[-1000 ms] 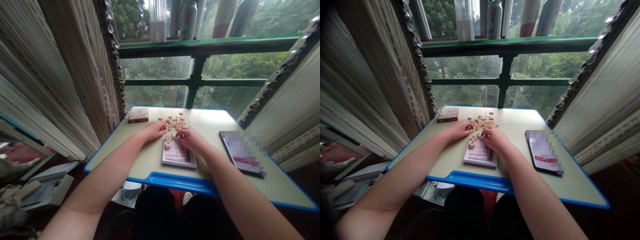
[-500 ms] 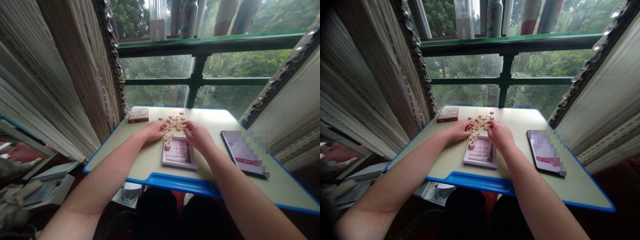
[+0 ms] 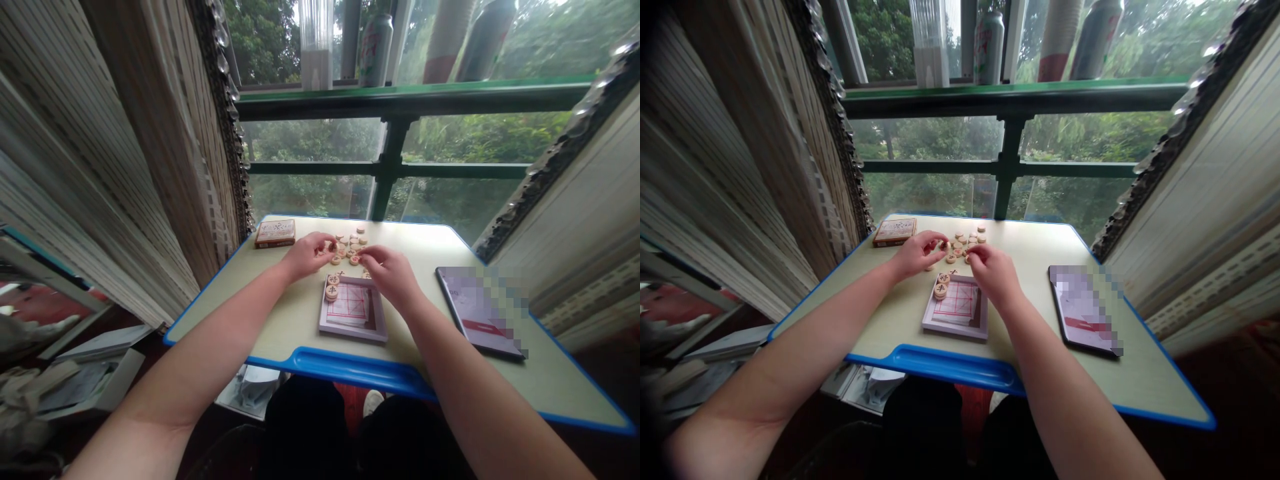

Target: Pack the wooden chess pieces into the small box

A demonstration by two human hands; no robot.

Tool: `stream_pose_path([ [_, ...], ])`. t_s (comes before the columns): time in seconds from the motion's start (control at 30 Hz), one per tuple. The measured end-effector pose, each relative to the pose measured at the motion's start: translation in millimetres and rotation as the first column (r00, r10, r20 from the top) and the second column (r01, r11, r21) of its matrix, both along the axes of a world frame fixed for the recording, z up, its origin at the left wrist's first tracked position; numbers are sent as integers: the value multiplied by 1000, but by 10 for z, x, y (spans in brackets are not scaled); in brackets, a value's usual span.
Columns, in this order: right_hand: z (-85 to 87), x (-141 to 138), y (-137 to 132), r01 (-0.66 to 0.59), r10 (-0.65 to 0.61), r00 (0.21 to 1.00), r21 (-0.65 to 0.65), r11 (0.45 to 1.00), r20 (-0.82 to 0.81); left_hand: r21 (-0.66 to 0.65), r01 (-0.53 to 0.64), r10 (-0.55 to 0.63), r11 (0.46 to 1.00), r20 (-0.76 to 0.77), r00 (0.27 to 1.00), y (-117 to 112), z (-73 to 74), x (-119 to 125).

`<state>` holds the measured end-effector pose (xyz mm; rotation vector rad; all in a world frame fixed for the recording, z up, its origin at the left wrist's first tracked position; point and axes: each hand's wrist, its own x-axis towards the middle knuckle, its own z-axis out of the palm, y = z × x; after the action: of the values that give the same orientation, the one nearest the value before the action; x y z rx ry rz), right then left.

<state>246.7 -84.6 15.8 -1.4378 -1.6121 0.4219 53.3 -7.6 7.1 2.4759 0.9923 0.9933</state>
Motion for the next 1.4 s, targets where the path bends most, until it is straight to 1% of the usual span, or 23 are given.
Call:
stream_pose_path([
  [0.07,3,4,14,-23,12,985,-58,998,-172,-7,60,-59,998,47,997,-1,-14,4],
  [0.17,40,27,12,7,-47,940,-118,993,-339,-25,123,-119,992,103,987,13,-38,9],
  [0.27,76,40,-7,-25,-35,913,-140,990,-406,-61,121,-112,991,130,985,2,-42,17],
  [0.37,68,26,-11,-73,18,918,-124,990,-395,-100,110,-95,989,145,985,-44,-37,32],
  [0.5,32,-10,-6,-106,70,945,-96,990,-319,-119,145,-125,982,163,979,-108,-42,62],
  [0.6,45,-31,-21,-117,88,966,-106,987,-243,-111,198,-182,974,144,973,-144,-44,88],
  [0.67,64,-43,-35,-119,94,975,-113,986,-203,-94,212,-199,973,133,971,-167,-38,101],
  [0.8,62,-66,-38,-130,109,977,-109,985,-185,-59,201,-194,978,105,975,-214,-5,111],
  [0.9,33,-64,-23,-133,111,975,-108,985,-194,-63,213,-209,975,73,975,-232,36,99],
  [0.97,35,-49,-28,-127,104,980,-134,983,-171,-95,198,-193,976,56,980,-220,59,79],
  [1.0,47,-40,-40,-127,106,985,-157,979,-133,-114,170,-166,979,44,985,-205,66,67],
  [1.07,95,-30,-88,-142,148,989,-213,967,12,-146,88,-88,985,5,996,-159,66,38],
  [1.13,157,-40,-160,-184,243,949,-272,945,202,-180,27,-37,983,-49,998,-102,49,8],
  [1.17,186,-53,-200,-213,297,916,-302,929,269,-209,24,-43,978,-83,996,-76,37,-6],
  [1.23,227,-90,-270,-267,394,853,-363,893,343,-284,42,-85,958,-142,986,-34,16,-29],
  [1.3,240,-131,-317,-267,436,804,-409,873,405,-363,57,-129,930,-178,976,-11,11,-47],
  [1.4,235,-174,-348,-243,455,756,-444,863,470,-455,69,-181,888,-209,961,-2,38,-67],
])
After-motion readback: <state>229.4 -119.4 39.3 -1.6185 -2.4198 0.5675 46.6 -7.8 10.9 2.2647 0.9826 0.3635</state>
